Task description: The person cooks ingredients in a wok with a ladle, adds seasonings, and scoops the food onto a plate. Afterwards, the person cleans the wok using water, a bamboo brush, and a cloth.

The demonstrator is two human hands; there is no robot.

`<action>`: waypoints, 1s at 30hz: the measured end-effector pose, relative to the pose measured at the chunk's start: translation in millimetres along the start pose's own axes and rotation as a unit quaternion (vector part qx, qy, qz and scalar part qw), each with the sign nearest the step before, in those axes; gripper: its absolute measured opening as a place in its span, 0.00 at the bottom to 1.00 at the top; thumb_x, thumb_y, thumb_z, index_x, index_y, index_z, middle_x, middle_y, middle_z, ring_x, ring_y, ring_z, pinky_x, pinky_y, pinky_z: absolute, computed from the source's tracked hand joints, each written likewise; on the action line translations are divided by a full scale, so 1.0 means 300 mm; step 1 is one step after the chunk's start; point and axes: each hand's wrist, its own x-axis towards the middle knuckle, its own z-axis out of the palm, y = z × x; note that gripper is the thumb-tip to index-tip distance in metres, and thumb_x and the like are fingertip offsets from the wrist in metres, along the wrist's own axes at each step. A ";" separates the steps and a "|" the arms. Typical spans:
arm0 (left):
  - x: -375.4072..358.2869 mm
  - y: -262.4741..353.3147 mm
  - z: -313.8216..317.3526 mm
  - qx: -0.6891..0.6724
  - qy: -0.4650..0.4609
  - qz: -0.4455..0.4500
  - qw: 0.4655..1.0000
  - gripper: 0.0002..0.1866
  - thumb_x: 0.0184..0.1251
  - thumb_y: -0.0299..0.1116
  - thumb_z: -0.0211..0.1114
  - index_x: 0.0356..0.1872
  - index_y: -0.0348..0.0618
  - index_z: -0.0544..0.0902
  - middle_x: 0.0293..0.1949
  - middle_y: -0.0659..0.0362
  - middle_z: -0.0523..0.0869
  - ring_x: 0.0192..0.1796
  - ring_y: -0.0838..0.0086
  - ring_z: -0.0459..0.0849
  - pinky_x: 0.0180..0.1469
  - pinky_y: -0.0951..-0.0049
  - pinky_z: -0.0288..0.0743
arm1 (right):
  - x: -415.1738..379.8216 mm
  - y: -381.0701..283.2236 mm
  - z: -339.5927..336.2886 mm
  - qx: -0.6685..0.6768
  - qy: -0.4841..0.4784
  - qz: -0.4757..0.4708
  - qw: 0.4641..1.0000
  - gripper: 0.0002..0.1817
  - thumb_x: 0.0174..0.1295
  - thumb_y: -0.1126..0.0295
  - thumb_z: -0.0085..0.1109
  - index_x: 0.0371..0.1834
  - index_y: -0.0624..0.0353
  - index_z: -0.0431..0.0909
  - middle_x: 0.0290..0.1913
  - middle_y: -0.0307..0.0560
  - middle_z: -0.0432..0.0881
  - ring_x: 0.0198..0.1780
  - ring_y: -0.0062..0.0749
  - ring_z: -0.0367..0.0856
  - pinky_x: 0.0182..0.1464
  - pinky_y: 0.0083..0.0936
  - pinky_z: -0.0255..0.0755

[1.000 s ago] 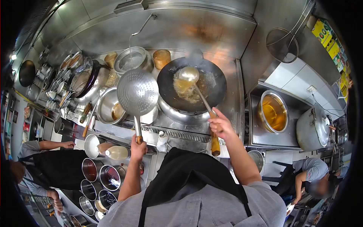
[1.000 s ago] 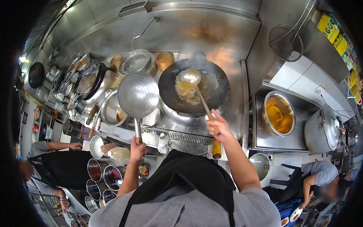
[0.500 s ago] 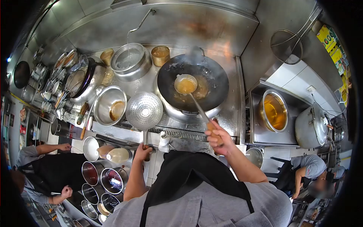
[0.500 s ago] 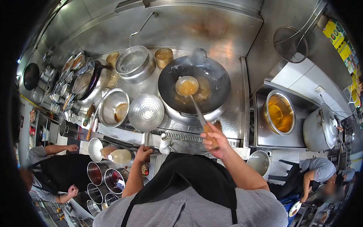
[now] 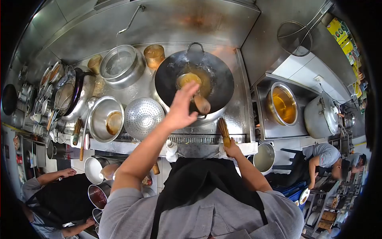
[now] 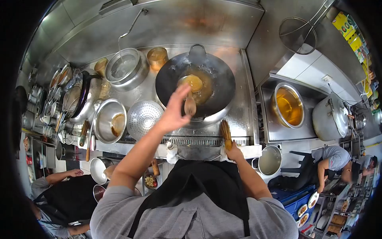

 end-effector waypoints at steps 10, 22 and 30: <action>0.020 -0.248 0.008 -0.307 0.529 -0.176 0.771 0.10 0.69 0.38 0.66 0.38 0.44 0.78 0.37 0.57 0.85 0.42 0.72 0.83 0.48 0.70 0.75 | -0.176 -0.031 -0.351 0.706 -0.105 0.002 0.700 0.36 0.64 0.68 0.55 0.76 0.42 0.55 0.40 0.47 0.77 0.32 0.39 0.81 0.30 0.37 0.77; 0.135 -0.009 -0.011 -0.288 0.419 -0.071 0.858 0.12 0.72 0.30 0.63 0.29 0.42 0.70 0.22 0.59 0.78 0.24 0.77 0.74 0.30 0.74 0.71 | 0.261 -0.804 -0.676 -0.296 0.021 -0.276 0.914 0.23 0.64 0.50 0.58 0.64 0.34 0.77 0.49 0.42 0.88 0.52 0.42 0.86 0.57 0.37 0.78; 0.186 -0.038 -0.041 -0.344 0.398 -0.069 0.848 0.14 0.71 0.30 0.63 0.27 0.42 0.69 0.20 0.61 0.75 0.22 0.77 0.72 0.28 0.75 0.69 | 0.106 -0.950 -0.796 -0.345 0.068 -0.305 0.885 0.19 0.58 0.58 0.58 0.52 0.42 0.86 0.49 0.48 0.88 0.54 0.39 0.86 0.54 0.36 0.79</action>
